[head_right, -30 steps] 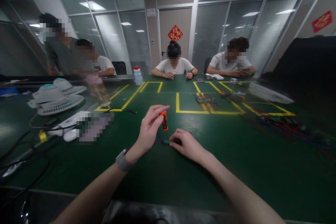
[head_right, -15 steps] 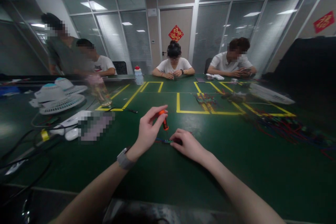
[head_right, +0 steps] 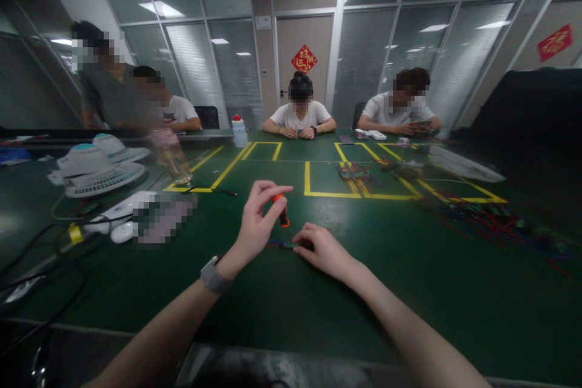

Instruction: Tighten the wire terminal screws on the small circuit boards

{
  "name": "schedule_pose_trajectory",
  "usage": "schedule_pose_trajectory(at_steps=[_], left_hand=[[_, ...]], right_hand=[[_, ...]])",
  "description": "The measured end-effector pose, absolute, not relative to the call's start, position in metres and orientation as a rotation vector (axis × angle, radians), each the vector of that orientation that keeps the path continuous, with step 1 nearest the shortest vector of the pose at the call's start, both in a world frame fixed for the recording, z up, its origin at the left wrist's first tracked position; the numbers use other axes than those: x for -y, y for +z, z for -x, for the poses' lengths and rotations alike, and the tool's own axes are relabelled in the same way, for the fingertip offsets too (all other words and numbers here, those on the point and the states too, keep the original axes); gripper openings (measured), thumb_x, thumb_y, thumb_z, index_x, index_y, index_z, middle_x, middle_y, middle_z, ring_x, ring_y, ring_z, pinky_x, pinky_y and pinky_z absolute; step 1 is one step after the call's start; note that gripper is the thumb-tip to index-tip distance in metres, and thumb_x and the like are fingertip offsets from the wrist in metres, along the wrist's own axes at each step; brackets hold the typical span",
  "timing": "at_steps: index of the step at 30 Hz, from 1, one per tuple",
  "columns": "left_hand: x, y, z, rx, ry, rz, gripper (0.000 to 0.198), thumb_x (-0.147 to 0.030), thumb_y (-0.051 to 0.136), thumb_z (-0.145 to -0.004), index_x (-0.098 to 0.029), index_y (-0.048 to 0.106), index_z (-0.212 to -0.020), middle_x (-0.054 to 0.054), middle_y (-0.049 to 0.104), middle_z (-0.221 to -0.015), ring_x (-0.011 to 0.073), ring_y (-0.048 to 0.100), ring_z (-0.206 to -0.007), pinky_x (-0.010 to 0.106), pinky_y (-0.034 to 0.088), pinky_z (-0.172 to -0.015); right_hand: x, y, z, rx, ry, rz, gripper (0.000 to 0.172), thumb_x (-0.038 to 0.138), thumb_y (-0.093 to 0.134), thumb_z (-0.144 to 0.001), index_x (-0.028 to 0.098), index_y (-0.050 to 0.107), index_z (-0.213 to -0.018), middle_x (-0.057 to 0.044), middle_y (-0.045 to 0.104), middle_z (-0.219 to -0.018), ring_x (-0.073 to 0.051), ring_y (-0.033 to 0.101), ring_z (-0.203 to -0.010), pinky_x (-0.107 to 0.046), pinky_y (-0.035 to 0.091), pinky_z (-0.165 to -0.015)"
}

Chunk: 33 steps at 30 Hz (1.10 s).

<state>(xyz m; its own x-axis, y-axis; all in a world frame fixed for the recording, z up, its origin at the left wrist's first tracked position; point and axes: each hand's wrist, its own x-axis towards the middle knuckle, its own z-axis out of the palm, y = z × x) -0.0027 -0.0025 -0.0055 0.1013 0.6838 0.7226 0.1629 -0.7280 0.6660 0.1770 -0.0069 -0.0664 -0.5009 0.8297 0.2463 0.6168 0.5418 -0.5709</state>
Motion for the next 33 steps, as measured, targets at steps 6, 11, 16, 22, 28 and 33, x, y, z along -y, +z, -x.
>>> schedule_pose_trajectory(at_steps=[6, 11, 16, 22, 28, 33], left_hand=[[0.0027, -0.0034, 0.0032, -0.728, 1.509, -1.972, 0.03, -0.027, 0.051, -0.094, -0.022, 0.062, -0.122, 0.006, 0.064, -0.102, 0.0146, 0.062, -0.089, 0.028, 0.051, -0.08], [0.006, -0.0002, 0.0053, -0.825, 1.596, -2.124, 0.023, -0.027, 0.056, -0.09, -0.022, 0.071, -0.107, 0.006, 0.057, -0.105, 0.016, 0.057, -0.095, 0.031, 0.048, -0.09], [0.0022, -0.0008, 0.0045, -0.629, 1.453, -1.827, 0.032, -0.025, 0.047, -0.095, -0.021, 0.061, -0.123, 0.009, 0.064, -0.114, 0.0171, 0.064, -0.099, 0.031, 0.052, -0.087], [-0.0007, -0.0044, 0.0049, -0.788, 1.587, -1.909, 0.024, -0.029, 0.059, -0.09, -0.022, 0.07, -0.11, 0.007, 0.058, -0.113, 0.017, 0.06, -0.103, 0.029, 0.049, -0.09], [0.0, -0.0074, 0.0009, -0.633, 1.467, -1.779, 0.033, -0.026, 0.05, -0.094, -0.022, 0.059, -0.126, 0.008, 0.065, -0.114, 0.0165, 0.065, -0.096, 0.029, 0.054, -0.082], [0.0039, -0.0074, 0.0016, -0.834, 1.663, -1.95, 0.019, -0.026, 0.056, -0.091, -0.021, 0.071, -0.102, 0.005, 0.061, -0.096, 0.0138, 0.06, -0.088, 0.025, 0.05, -0.077]], right_hand=[[0.0069, -0.0663, -0.1772, 2.289, 0.564, 1.159, 0.011, 0.021, 0.063, -0.085, 0.017, 0.07, -0.092, -0.005, 0.062, -0.089, -0.017, 0.06, -0.078, -0.029, 0.049, -0.072], [0.0072, -0.0657, -0.1768, 2.29, 0.563, 1.159, 0.011, 0.021, 0.063, -0.085, 0.016, 0.071, -0.092, -0.006, 0.062, -0.088, -0.017, 0.06, -0.079, -0.029, 0.048, -0.072], [0.007, -0.0661, -0.1772, 2.289, 0.576, 1.149, 0.012, 0.022, 0.062, -0.086, 0.016, 0.071, -0.093, -0.006, 0.062, -0.09, -0.017, 0.061, -0.079, -0.029, 0.049, -0.073], [0.0073, -0.0657, -0.177, 2.289, 0.563, 1.156, 0.011, 0.021, 0.063, -0.085, 0.016, 0.07, -0.092, -0.006, 0.062, -0.089, -0.017, 0.061, -0.079, -0.03, 0.049, -0.073], [0.0072, -0.0661, -0.1771, 2.291, 0.563, 1.146, 0.011, 0.022, 0.062, -0.086, 0.017, 0.07, -0.092, -0.006, 0.062, -0.089, -0.017, 0.061, -0.078, -0.03, 0.049, -0.072], [0.0081, -0.0651, -0.1766, 2.298, 0.553, 1.16, 0.01, 0.021, 0.063, -0.085, 0.017, 0.07, -0.091, -0.005, 0.062, -0.088, -0.017, 0.06, -0.078, -0.03, 0.049, -0.073]])
